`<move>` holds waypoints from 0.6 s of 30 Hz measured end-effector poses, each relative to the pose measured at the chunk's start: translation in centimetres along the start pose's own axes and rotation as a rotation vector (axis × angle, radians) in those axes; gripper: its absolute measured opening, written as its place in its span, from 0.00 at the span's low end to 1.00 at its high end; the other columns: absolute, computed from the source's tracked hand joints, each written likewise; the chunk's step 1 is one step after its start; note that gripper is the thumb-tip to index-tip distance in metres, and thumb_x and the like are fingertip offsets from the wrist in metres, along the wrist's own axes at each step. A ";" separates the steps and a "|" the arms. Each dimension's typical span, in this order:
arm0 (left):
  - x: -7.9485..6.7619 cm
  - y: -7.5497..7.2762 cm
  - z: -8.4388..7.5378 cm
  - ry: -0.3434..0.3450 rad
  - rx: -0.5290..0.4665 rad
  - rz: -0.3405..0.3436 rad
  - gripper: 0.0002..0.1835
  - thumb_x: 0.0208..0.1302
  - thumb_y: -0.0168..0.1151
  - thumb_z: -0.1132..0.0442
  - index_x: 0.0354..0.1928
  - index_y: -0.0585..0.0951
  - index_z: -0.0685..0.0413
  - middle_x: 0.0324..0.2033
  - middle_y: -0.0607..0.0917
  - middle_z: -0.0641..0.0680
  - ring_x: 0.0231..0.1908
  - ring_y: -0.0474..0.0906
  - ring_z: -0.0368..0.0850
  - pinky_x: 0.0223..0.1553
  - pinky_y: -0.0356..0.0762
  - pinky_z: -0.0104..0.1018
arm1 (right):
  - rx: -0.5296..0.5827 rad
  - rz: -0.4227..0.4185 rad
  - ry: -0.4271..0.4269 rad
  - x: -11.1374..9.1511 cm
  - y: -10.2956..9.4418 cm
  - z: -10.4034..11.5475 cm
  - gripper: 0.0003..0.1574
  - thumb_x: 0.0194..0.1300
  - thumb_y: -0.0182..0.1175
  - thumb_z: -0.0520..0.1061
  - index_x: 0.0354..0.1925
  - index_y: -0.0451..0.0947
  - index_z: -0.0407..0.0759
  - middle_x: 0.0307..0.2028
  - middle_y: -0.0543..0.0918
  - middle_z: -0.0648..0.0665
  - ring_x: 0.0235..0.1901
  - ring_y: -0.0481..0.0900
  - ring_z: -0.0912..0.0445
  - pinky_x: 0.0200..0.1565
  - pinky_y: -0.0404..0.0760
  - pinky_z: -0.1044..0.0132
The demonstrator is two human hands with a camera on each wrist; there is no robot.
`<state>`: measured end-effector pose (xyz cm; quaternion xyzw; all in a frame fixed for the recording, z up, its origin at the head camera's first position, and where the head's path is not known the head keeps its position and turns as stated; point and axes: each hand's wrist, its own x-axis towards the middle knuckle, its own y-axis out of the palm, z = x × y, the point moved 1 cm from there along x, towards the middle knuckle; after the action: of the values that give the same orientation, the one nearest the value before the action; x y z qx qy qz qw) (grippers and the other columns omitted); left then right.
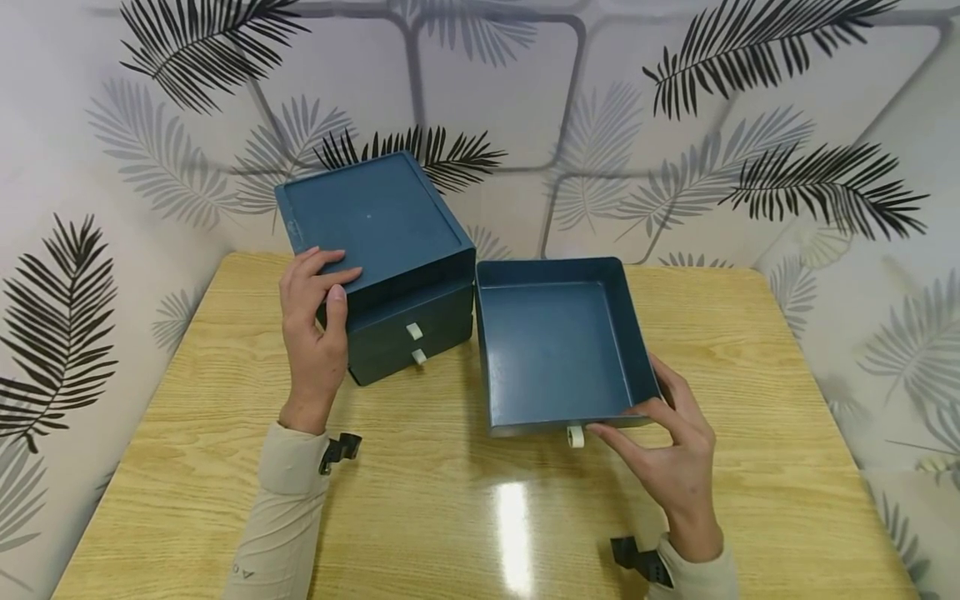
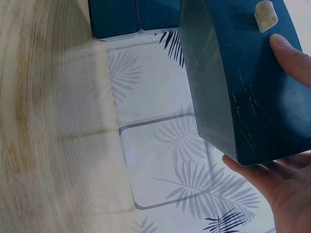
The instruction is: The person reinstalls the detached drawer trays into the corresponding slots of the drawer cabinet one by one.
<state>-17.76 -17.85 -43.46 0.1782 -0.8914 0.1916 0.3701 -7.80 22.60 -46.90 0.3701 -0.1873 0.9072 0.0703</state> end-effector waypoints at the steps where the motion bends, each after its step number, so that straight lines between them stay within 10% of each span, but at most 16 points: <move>1: 0.0 0.0 0.0 0.001 0.000 -0.001 0.18 0.80 0.51 0.56 0.52 0.89 0.55 0.62 0.83 0.59 0.75 0.65 0.50 0.81 0.53 0.49 | 0.002 0.000 -0.001 0.0 0.0 0.0 0.27 0.49 0.83 0.54 0.33 0.88 0.31 0.65 0.76 0.22 0.69 0.76 0.46 0.69 0.75 0.68; 18: 0.2 -0.1 0.2 0.011 0.004 0.007 0.20 0.81 0.49 0.55 0.52 0.89 0.55 0.62 0.83 0.60 0.75 0.65 0.51 0.81 0.52 0.49 | 0.023 0.025 -0.001 0.1 0.4 0.4 0.24 0.46 0.85 0.49 0.33 0.88 0.32 0.66 0.76 0.22 0.70 0.75 0.46 0.70 0.75 0.68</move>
<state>-17.98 -18.07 -43.40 0.1746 -0.8897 0.1955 0.3739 -7.72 22.08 -46.69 0.3691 -0.1814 0.9099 0.0542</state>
